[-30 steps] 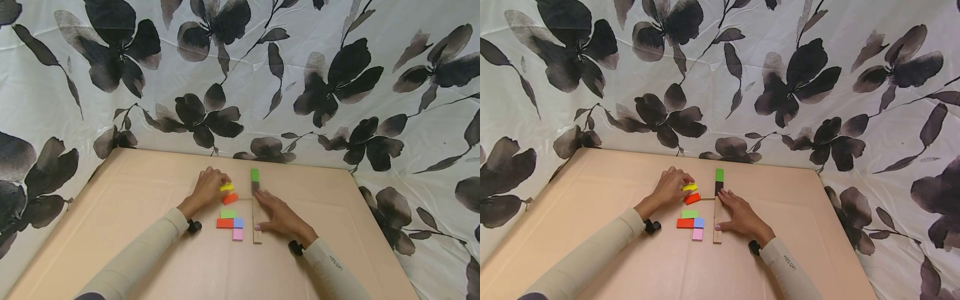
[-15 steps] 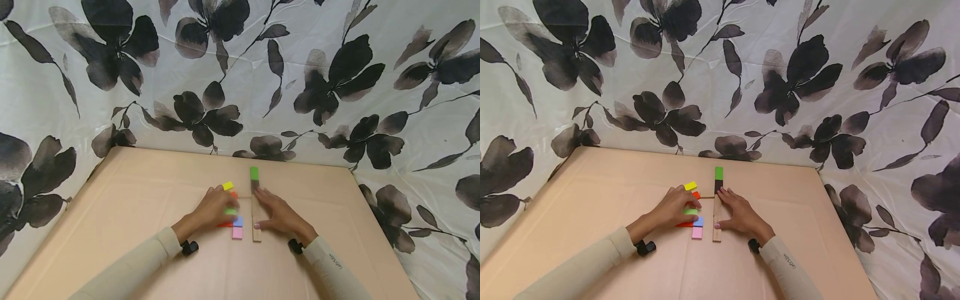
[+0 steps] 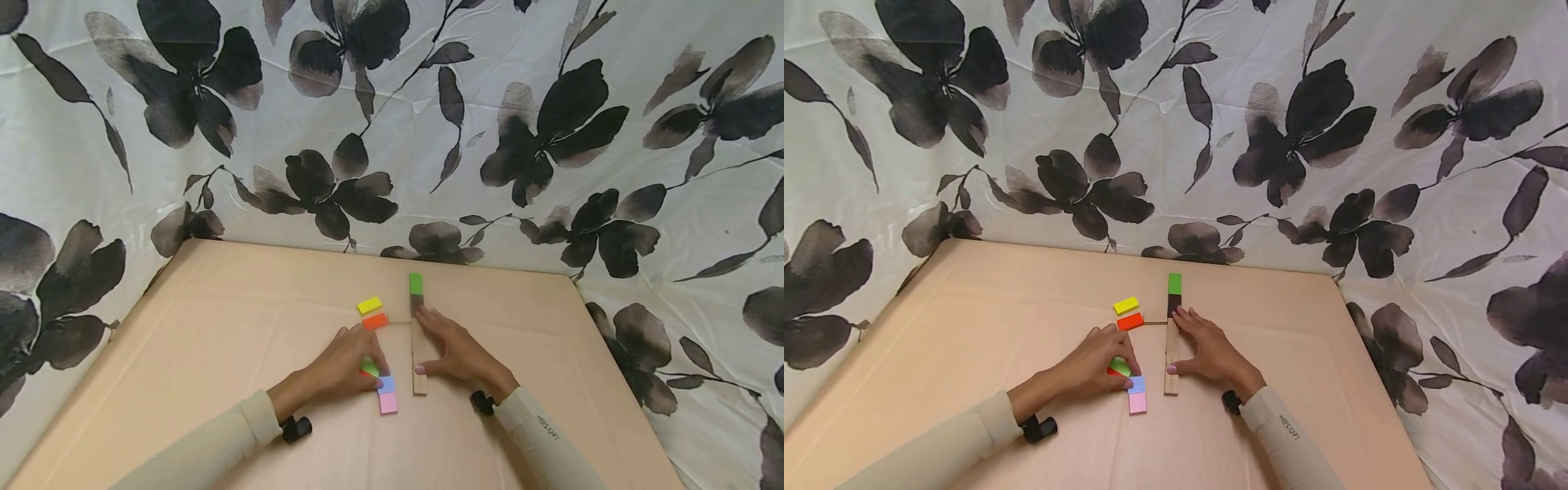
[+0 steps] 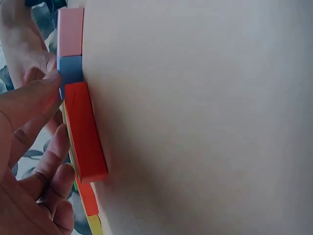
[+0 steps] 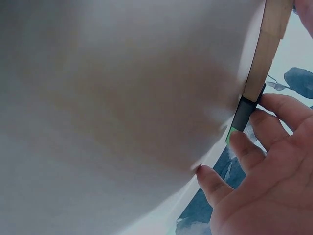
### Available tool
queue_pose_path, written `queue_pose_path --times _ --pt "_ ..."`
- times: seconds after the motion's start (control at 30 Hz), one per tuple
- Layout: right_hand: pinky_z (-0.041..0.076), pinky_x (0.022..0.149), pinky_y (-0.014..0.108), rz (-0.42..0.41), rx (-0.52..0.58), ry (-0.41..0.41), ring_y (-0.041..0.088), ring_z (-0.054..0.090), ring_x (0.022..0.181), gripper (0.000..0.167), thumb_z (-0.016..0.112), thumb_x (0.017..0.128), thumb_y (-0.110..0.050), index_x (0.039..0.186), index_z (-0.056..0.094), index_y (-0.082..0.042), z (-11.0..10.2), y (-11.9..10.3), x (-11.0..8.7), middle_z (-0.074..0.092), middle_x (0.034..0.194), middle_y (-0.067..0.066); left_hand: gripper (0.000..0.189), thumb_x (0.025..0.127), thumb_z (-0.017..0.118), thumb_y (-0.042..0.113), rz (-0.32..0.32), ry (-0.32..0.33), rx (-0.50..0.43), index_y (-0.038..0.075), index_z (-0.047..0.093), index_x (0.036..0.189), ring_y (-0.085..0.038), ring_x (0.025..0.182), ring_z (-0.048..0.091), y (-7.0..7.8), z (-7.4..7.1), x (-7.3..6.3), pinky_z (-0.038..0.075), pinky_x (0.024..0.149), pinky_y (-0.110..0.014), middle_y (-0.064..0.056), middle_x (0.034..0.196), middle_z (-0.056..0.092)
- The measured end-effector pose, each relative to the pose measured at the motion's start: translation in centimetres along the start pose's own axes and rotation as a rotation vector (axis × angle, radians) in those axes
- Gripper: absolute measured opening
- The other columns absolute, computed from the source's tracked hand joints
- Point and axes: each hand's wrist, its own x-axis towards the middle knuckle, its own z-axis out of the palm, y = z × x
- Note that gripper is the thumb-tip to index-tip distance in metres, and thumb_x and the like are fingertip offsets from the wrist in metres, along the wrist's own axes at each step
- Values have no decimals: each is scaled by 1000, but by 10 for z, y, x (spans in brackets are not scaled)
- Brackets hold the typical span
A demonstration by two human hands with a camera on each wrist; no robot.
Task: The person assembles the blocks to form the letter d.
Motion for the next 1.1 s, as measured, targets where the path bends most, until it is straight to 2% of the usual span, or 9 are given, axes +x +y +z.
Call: queue_pose_path --times 0.3,0.37,0.47,0.57,0.67,0.8,0.97,1.1 --pt "24 126 66 -5 -4 4 42 20 164 109 91 82 -45 167 32 -9 2 0 0 25 177 13 15 82 91 31 57 -65 11 32 84 95 -4 94 45 7 -4 -26 34 90 -34 16 92 69" --pt "24 127 66 -7 -1 6 41 20 164 109 91 82 -46 167 33 -9 1 0 0 25 176 13 16 82 91 30 55 -52 14 31 84 96 -5 96 46 6 -5 -29 35 92 -35 15 93 69" --pt "24 127 66 -7 -1 8 42 21 164 109 91 82 -46 167 33 -9 1 0 0 26 176 13 18 82 92 29 22 2 21 27 84 99 -8 98 49 -2 -9 -26 35 90 -35 12 97 72" --pt "24 126 66 -6 -7 5 42 21 164 109 90 82 -47 167 33 -9 2 -1 0 26 176 13 20 83 91 27 -58 79 28 23 84 101 -11 96 52 -15 -16 -15 35 86 -34 9 100 75" --pt "24 127 66 0 -8 0 41 20 164 110 90 82 -47 167 32 -9 2 0 0 25 176 13 19 83 90 23 -120 156 36 20 84 100 -14 91 51 -30 -26 3 35 84 -36 4 99 78" --pt "23 127 67 6 -6 -3 41 19 164 110 90 82 -47 167 31 -10 2 1 -1 25 177 12 21 83 88 18 -156 235 37 17 83 104 -19 92 54 -48 -36 28 38 86 -39 -1 99 78" --pt "23 127 66 10 -5 0 39 18 165 111 91 82 -46 168 30 -12 2 2 -1 24 177 11 27 86 88 20 -208 257 27 12 82 111 -23 97 56 -63 -35 57 39 88 -42 -5 101 77" --pt "22 127 67 7 8 -3 39 17 165 111 91 81 -47 168 30 -12 2 2 0 24 177 10 24 88 86 21 -250 243 15 12 81 110 -22 95 55 -70 -31 71 38 87 -40 -4 97 75"
